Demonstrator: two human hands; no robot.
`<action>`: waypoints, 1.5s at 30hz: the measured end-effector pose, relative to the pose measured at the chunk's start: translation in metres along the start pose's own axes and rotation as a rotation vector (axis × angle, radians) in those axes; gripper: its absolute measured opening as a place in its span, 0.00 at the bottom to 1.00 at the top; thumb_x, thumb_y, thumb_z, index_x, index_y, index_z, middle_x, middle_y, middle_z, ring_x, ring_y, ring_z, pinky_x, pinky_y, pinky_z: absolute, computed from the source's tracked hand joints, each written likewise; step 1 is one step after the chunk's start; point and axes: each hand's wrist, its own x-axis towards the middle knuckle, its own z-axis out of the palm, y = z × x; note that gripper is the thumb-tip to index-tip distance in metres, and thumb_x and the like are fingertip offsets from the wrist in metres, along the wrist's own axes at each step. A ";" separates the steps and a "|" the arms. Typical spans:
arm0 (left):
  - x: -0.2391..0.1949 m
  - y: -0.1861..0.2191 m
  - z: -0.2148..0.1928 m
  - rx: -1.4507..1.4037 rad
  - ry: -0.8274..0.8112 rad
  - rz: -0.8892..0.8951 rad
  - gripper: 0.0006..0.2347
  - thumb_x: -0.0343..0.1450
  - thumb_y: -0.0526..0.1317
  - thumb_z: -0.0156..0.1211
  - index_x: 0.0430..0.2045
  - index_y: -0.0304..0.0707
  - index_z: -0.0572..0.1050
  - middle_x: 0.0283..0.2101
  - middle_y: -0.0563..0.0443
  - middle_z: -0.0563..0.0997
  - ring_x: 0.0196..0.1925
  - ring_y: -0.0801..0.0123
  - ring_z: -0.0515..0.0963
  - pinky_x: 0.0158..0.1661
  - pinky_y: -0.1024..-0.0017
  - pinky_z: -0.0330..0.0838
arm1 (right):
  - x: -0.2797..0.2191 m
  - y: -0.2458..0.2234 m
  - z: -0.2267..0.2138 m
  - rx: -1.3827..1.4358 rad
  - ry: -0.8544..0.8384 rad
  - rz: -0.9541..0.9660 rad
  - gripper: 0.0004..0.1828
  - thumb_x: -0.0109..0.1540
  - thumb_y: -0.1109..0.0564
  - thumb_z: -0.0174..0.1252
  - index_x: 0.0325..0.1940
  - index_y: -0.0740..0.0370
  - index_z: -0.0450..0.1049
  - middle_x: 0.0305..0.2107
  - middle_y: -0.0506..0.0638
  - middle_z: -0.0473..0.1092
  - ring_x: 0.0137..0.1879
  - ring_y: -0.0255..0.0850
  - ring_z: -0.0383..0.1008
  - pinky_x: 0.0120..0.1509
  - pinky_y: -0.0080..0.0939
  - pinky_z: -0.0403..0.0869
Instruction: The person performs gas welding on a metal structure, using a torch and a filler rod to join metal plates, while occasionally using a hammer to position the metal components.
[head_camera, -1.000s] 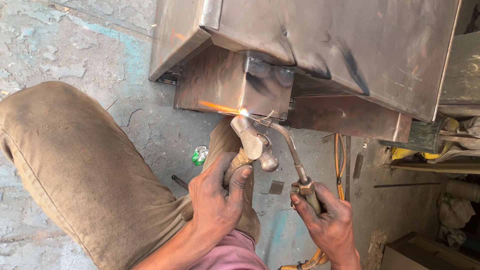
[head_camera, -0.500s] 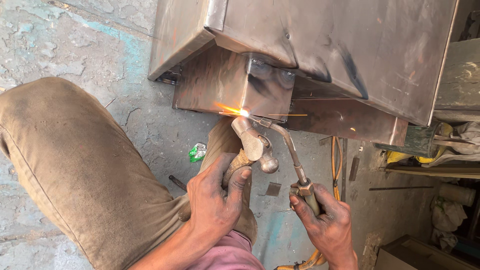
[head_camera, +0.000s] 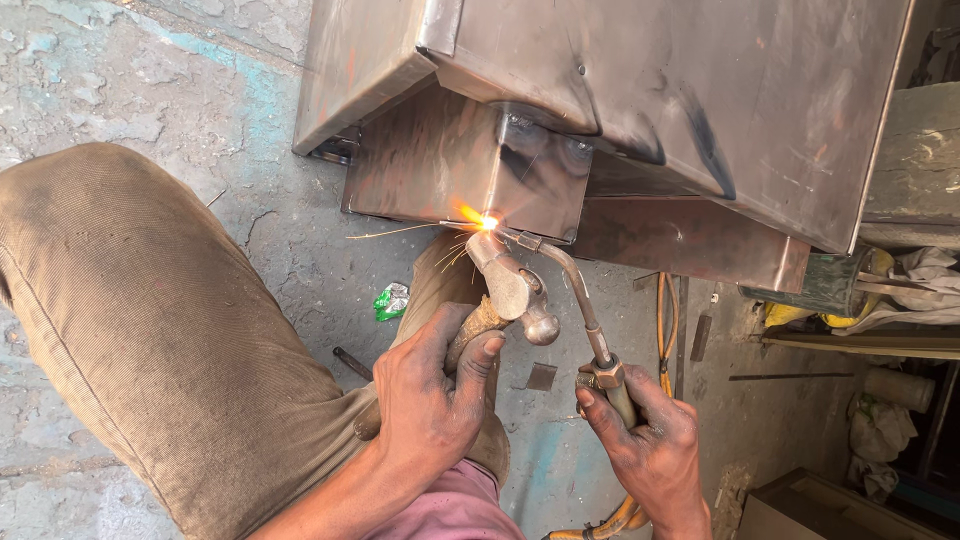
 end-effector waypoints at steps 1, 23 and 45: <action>0.000 0.000 0.000 0.000 0.001 0.001 0.14 0.72 0.51 0.60 0.35 0.38 0.78 0.16 0.47 0.73 0.16 0.61 0.73 0.23 0.63 0.66 | 0.000 0.000 0.000 -0.010 0.002 0.006 0.12 0.57 0.58 0.68 0.43 0.66 0.79 0.18 0.50 0.79 0.25 0.31 0.79 0.26 0.33 0.71; 0.002 0.004 -0.003 0.011 -0.035 -0.060 0.13 0.70 0.49 0.62 0.38 0.39 0.78 0.14 0.45 0.72 0.15 0.58 0.73 0.23 0.61 0.65 | -0.001 -0.001 -0.001 -0.013 0.013 -0.025 0.13 0.57 0.60 0.68 0.43 0.67 0.79 0.21 0.50 0.79 0.28 0.31 0.79 0.29 0.33 0.73; 0.001 -0.006 -0.004 0.097 0.038 0.067 0.15 0.72 0.51 0.60 0.38 0.38 0.79 0.23 0.41 0.78 0.24 0.47 0.78 0.27 0.59 0.70 | 0.002 0.017 -0.010 0.061 0.153 -0.132 0.21 0.57 0.59 0.70 0.52 0.67 0.76 0.35 0.51 0.78 0.40 0.34 0.77 0.42 0.34 0.76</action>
